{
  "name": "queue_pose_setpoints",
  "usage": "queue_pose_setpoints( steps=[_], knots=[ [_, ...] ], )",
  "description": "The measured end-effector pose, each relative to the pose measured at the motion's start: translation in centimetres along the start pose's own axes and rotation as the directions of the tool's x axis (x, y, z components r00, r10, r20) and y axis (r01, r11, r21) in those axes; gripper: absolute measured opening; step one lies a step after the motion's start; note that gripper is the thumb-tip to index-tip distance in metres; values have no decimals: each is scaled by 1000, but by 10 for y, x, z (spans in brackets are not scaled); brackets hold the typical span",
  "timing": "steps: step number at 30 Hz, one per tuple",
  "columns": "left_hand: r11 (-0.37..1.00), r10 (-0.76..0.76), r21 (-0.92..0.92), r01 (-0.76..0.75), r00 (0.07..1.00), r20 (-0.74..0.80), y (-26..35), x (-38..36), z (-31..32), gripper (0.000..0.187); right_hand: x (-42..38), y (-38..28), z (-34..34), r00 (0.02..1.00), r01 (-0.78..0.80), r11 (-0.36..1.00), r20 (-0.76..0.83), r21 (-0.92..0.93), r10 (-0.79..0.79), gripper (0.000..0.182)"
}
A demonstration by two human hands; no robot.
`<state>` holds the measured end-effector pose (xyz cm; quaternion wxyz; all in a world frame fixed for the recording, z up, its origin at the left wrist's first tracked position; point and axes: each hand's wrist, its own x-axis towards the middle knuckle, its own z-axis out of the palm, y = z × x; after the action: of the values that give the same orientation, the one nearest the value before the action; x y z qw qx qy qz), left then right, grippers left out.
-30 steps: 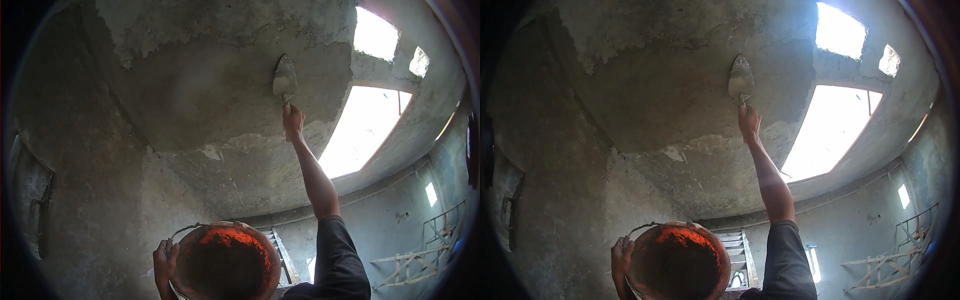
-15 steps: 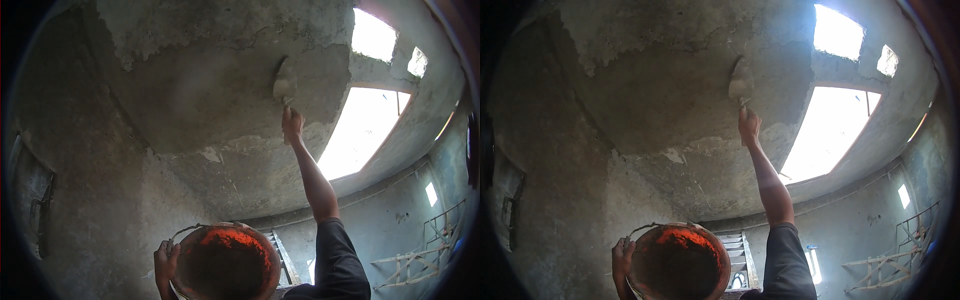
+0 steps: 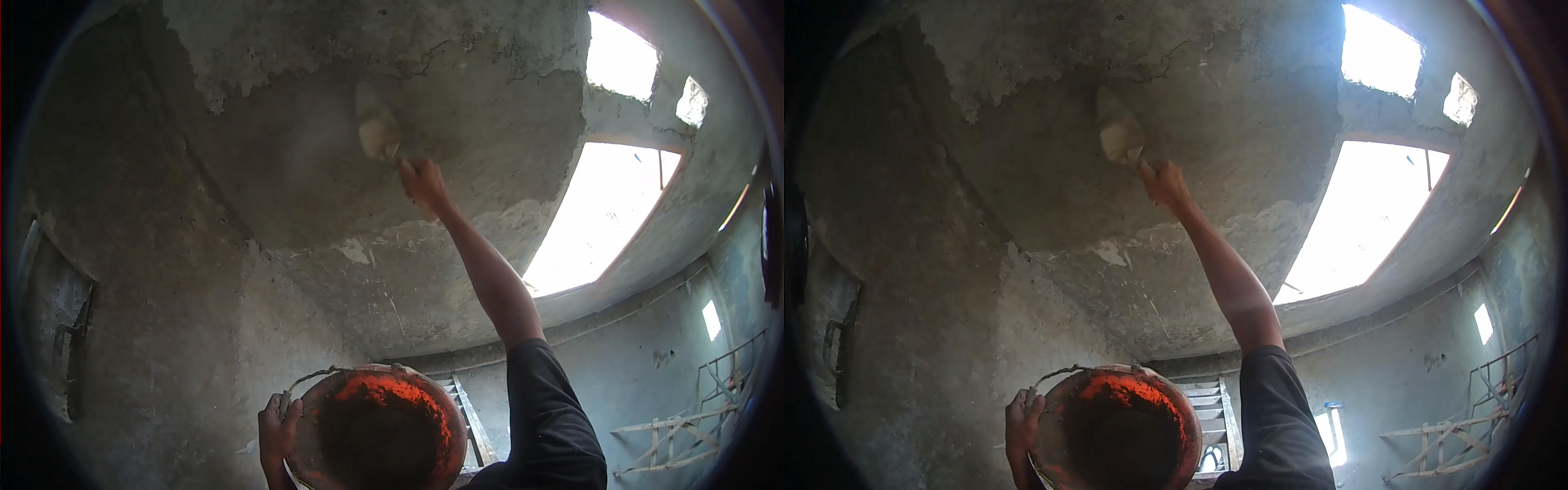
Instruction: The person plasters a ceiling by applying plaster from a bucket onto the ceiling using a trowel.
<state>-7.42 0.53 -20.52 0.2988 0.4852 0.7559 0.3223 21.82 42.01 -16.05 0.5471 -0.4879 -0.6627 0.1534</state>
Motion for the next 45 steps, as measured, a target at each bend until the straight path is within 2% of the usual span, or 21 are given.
queue_pose_setpoints(
  steps=[1,5,8,10,11,13,14,16,20,23,25,27,28,30,34,36,39,41,42,44,45],
  knots=[
    [1000,-3,-4,3,1000,4,-2,1,-1,31,-9,-21,-9,950,-203,974,261,99,171,41],
    [998,57,-11,-57,997,-50,-8,4,3,36,-28,-32,-37,932,-303,932,267,197,246,37],
    [998,64,-8,-64,997,-45,-12,6,4,36,-32,-22,-69,949,-304,936,144,178,281,34],
    [998,70,-7,-70,996,-51,-13,7,5,37,-34,-16,-90,980,-175,929,-30,327,195,36],
    [997,76,3,-76,995,-57,-14,6,4,37,-34,-8,-95,980,-176,930,-28,324,196,36],
    [997,72,2,-72,996,-57,-16,7,4,37,-30,12,-95,982,-17,886,-157,463,101,43],
    [998,67,3,-67,996,-53,-16,6,4,37,-29,18,-89,982,-21,887,-156,462,105,43],
    [998,67,1,-67,997,-48,-10,4,3,37,-23,26,-75,894,-224,869,-262,442,364,33],
    [998,63,-8,-63,996,-57,-6,2,2,36,-9,21,-44,856,-316,878,-292,359,427,32],
    [999,41,-1,-41,998,-41,0,1,0,35,7,17,-15,853,-264,901,-353,345,385,45],
    [1000,14,-2,-14,1000,-14,8,-1,-1,35,15,21,12,860,-140,977,-469,162,201,46],
    [1000,-14,4,14,1000,20,9,-1,-2,34,6,-22,10,928,-181,980,-316,79,196,45],
    [1000,-14,-2,14,1000,17,8,-1,-2,34,4,-19,15,926,-184,980,-319,77,200,45],
    [1000,-10,-9,10,1000,11,6,0,-1,34,2,-11,24,977,66,997,-203,-34,-72,46],
    [1000,18,-18,-18,1000,-15,-3,1,0,33,-15,-9,5,984,161,987,-79,-30,-162,48],
    [999,47,-25,-48,998,-37,-12,2,3,34,-18,0,-11,965,67,994,-246,-91,-88,44],
    [996,65,-56,-67,997,-47,-14,5,4,33,-6,16,-51,925,-83,996,-375,-34,64,40],
    [997,59,-54,-61,998,-32,-6,3,2,33,0,12,-85,884,-125,991,-458,-39,93,35],
    [996,62,-55,-64,998,-30,-8,5,3,33,8,20,-98,883,-124,991,-461,-42,91,35],
    [997,69,-36,-71,997,-47,-13,5,3,33,28,38,-120,812,-51,975,-577,-218,-86,35],
    [997,70,-32,-71,997,-44,-12,4,3,33,38,44,-128,811,-55,975,-579,-217,-83,35]
  ],
)
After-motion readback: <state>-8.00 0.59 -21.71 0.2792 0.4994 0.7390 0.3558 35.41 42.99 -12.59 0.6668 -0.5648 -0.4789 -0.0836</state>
